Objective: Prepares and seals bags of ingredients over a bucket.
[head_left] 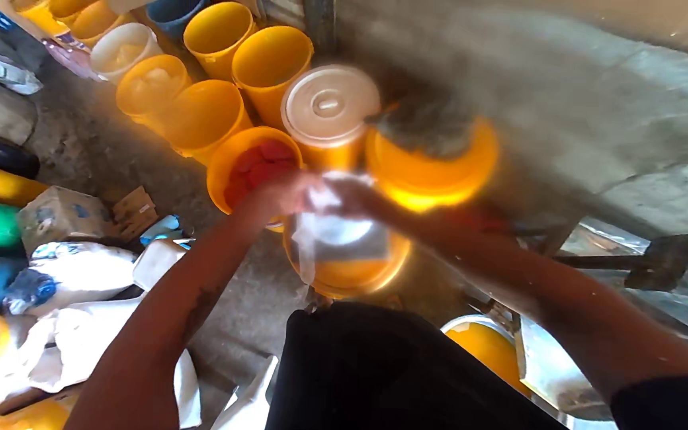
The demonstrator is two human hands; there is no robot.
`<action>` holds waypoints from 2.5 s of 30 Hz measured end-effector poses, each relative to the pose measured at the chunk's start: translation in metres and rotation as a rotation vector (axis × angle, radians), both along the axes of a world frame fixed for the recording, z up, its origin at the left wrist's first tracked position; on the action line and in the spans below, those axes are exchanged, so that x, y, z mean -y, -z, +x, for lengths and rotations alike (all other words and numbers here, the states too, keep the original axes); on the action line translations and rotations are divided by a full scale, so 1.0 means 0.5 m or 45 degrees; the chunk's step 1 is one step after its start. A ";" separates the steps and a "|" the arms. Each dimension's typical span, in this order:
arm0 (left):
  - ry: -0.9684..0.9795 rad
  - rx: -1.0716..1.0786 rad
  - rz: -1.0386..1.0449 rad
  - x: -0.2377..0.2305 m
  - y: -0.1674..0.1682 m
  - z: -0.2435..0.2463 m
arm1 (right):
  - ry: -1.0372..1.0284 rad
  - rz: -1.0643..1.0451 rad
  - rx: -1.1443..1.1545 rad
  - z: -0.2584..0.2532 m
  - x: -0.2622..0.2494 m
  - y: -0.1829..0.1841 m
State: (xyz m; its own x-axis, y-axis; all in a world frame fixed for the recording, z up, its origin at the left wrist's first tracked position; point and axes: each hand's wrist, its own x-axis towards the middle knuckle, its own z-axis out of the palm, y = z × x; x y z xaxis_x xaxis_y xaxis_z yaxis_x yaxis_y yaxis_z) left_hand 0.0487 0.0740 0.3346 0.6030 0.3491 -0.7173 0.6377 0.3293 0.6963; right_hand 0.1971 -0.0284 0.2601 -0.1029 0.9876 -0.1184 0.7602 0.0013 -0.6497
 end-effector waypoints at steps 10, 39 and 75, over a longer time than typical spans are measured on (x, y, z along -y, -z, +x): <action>-0.272 0.410 0.422 0.081 0.126 -0.041 | 0.100 -0.037 0.034 0.012 0.023 0.019; -0.150 0.094 0.778 0.041 0.147 -0.017 | 0.030 0.012 0.132 0.005 -0.013 0.042; -0.988 0.032 -0.103 0.270 0.550 -0.252 | 1.121 -0.719 -1.309 -0.236 0.352 0.276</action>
